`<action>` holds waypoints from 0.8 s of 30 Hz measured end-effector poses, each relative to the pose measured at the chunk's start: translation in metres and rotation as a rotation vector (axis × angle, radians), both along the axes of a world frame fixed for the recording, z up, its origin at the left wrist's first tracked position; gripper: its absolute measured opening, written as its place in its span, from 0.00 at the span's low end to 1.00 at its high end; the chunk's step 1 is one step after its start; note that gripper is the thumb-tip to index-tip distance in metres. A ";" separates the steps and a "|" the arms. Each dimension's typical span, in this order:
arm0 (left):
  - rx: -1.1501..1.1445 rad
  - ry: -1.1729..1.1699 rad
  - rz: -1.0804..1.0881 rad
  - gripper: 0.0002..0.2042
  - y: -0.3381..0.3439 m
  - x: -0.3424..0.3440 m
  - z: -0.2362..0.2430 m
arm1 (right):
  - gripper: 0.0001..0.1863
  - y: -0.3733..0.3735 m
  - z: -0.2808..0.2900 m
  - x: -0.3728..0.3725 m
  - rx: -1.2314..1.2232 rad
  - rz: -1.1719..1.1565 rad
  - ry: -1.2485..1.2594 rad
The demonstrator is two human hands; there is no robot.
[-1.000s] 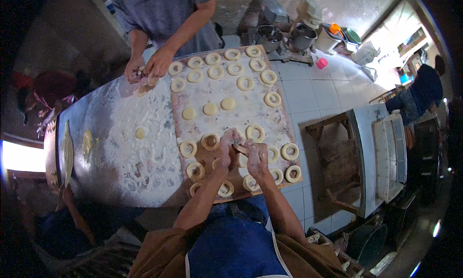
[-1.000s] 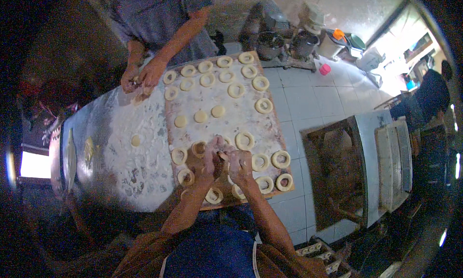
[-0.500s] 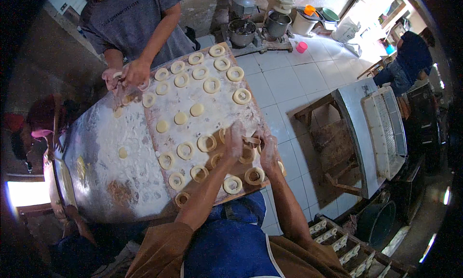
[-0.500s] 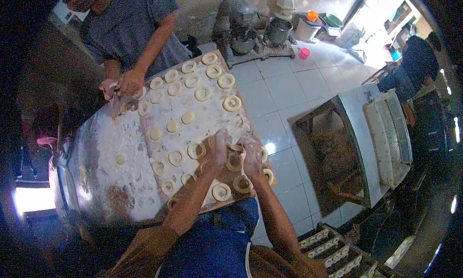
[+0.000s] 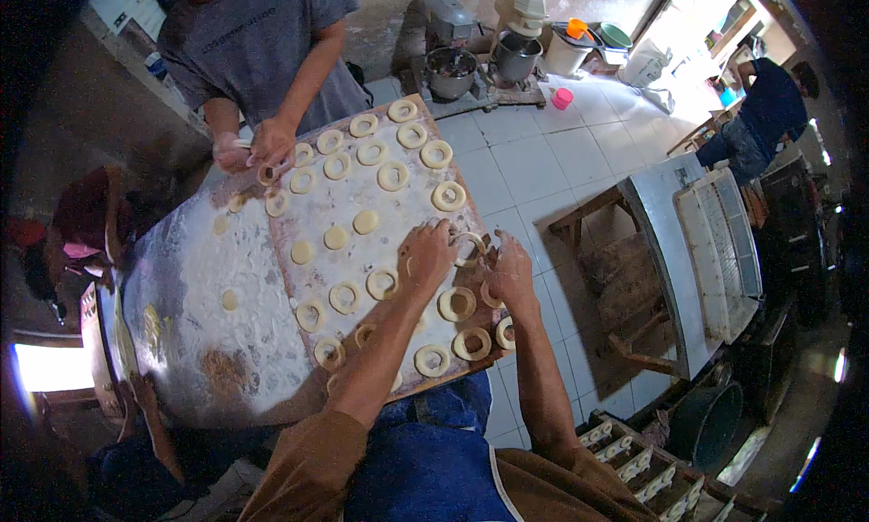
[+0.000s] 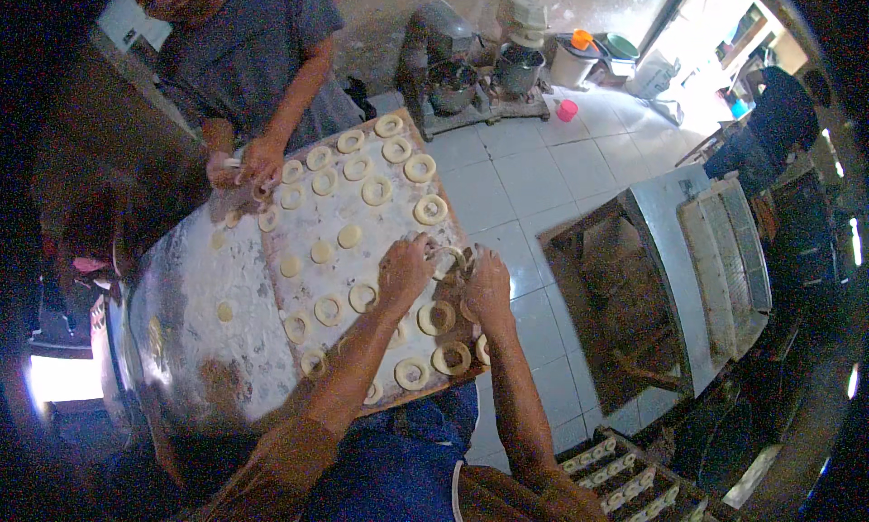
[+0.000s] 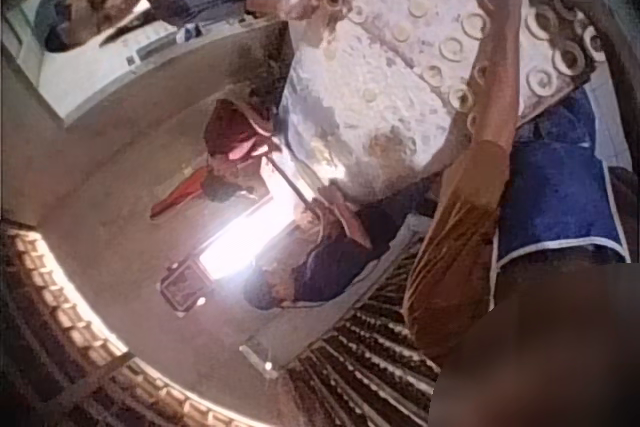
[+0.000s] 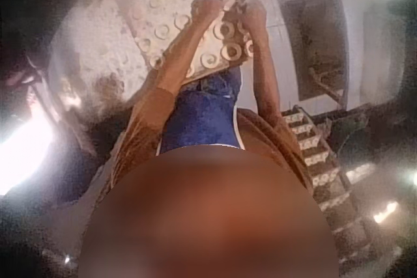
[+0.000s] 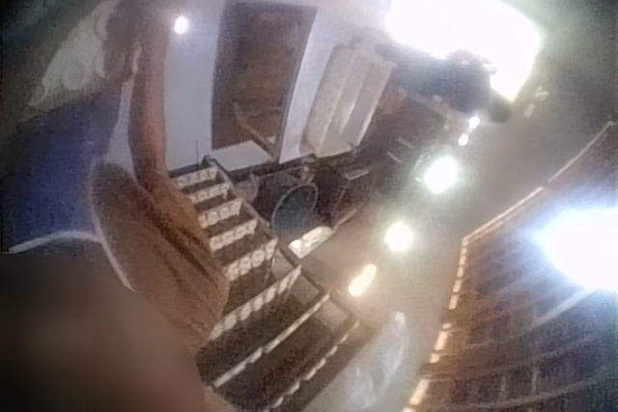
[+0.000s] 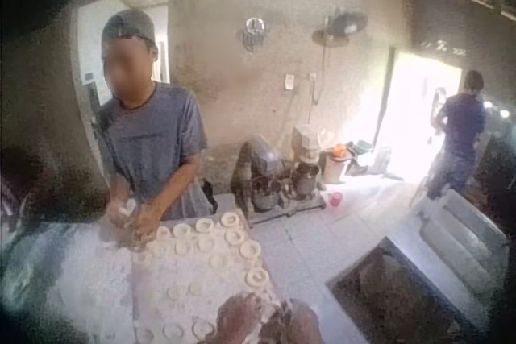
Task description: The person shapes small dough pieces into ring forms by hand and places them on a wooden board. Other workers assist by rolling and arranging dough nearby. The shaped rings accumulate on the board throughout the clip.
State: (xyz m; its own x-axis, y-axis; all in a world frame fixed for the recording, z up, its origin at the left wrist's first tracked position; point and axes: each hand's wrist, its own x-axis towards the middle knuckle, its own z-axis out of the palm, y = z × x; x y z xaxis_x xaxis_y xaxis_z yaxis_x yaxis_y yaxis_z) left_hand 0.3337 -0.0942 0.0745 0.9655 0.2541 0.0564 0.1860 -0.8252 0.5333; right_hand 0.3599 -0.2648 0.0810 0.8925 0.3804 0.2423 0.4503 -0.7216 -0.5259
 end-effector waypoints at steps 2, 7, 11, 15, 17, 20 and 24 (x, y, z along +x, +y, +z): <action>0.082 -0.108 0.046 0.15 0.001 -0.007 0.003 | 0.27 0.017 0.016 -0.003 0.046 0.005 0.061; 0.286 0.194 0.392 0.14 0.062 -0.044 0.028 | 0.21 0.095 0.003 -0.010 0.177 0.251 0.054; 0.716 -0.108 0.527 0.23 0.152 -0.082 -0.037 | 0.22 0.182 -0.030 -0.001 0.341 0.502 -0.197; 0.231 -0.186 0.347 0.20 0.156 -0.082 -0.017 | 0.18 0.214 -0.086 0.030 -0.067 0.596 -0.379; -0.316 -0.141 0.364 0.16 0.153 -0.096 0.003 | 0.17 0.213 -0.086 0.043 -0.293 0.634 -0.198; -0.080 -0.369 0.610 0.14 0.160 -0.169 0.015 | 0.15 0.219 -0.005 0.025 -0.332 0.700 0.096; 0.001 -0.414 0.698 0.13 0.192 -0.271 0.032 | 0.12 0.220 0.034 -0.038 0.000 0.611 0.283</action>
State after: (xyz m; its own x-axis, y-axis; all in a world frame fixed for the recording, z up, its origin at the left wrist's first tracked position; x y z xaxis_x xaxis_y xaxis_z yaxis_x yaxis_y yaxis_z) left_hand 0.0623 0.0975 0.1070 0.4850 0.7900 0.3751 0.4457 -0.5923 0.6712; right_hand 0.3219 -0.0448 0.1152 0.5459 0.8373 0.0309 0.6224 -0.3807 -0.6839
